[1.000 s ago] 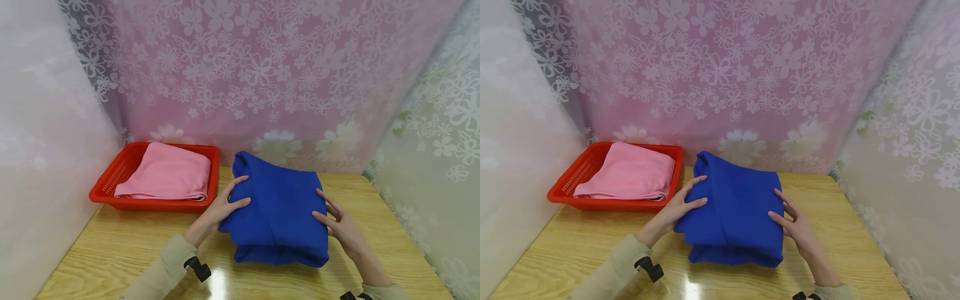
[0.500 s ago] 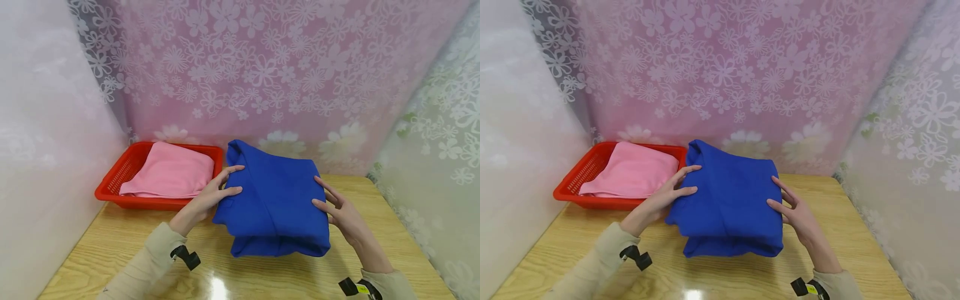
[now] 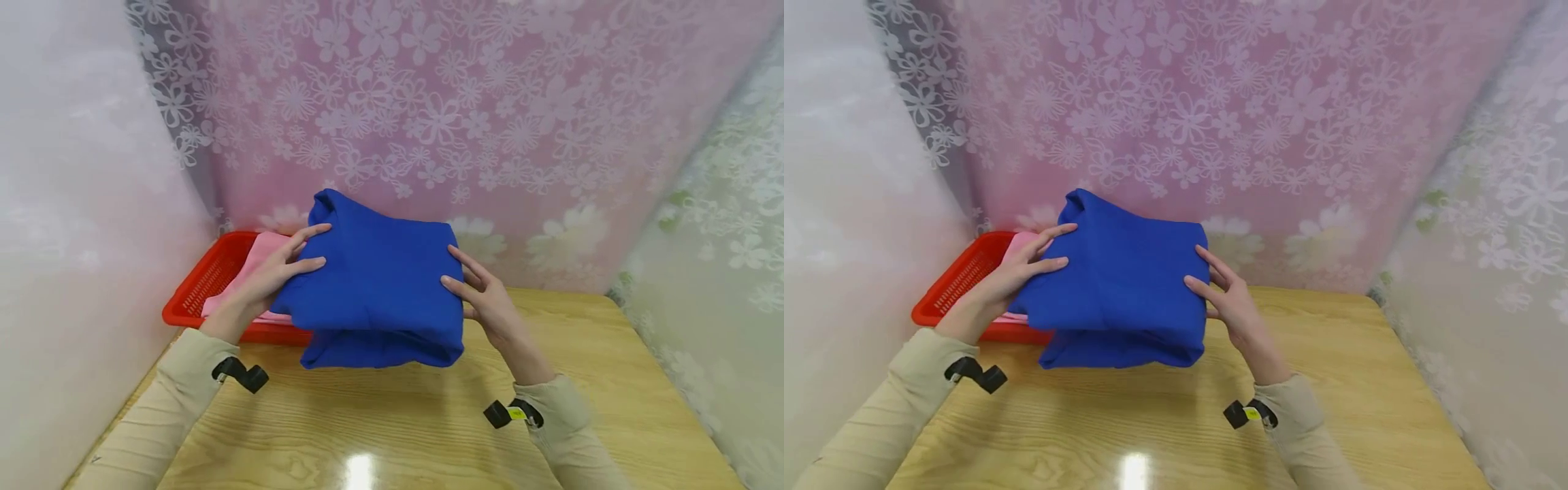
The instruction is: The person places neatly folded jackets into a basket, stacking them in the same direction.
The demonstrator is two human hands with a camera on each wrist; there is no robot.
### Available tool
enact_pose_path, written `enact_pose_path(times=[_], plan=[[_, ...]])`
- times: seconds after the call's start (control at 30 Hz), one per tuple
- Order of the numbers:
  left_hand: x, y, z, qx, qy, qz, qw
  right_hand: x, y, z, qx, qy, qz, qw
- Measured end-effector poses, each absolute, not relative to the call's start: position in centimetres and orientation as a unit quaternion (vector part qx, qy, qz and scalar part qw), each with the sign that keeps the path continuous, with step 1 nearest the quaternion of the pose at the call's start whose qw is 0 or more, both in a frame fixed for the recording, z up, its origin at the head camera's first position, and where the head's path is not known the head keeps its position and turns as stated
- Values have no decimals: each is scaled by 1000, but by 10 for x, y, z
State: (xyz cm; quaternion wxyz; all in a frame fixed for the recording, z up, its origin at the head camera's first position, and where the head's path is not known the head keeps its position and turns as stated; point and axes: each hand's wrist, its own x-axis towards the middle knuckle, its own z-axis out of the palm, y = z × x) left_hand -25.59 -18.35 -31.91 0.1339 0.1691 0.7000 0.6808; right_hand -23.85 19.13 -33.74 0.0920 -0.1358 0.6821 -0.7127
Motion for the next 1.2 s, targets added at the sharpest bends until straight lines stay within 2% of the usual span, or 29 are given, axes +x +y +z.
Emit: enact_pose_path(times=[0.27,0.6,0.87,1.2], plan=[[-269,-253,-315,112,760,635,82,-264,118,-343,-163,670,-718,99],[-290,-306,-347,78,804,584,75,-285,52,-373,-165,698,-691,92],[-296,-322,-383,95,844,524,66,-285,32,-390,-172,742,-643,75],[-289,-321,-398,101,897,424,79,-278,23,-384,-183,893,-411,16]])
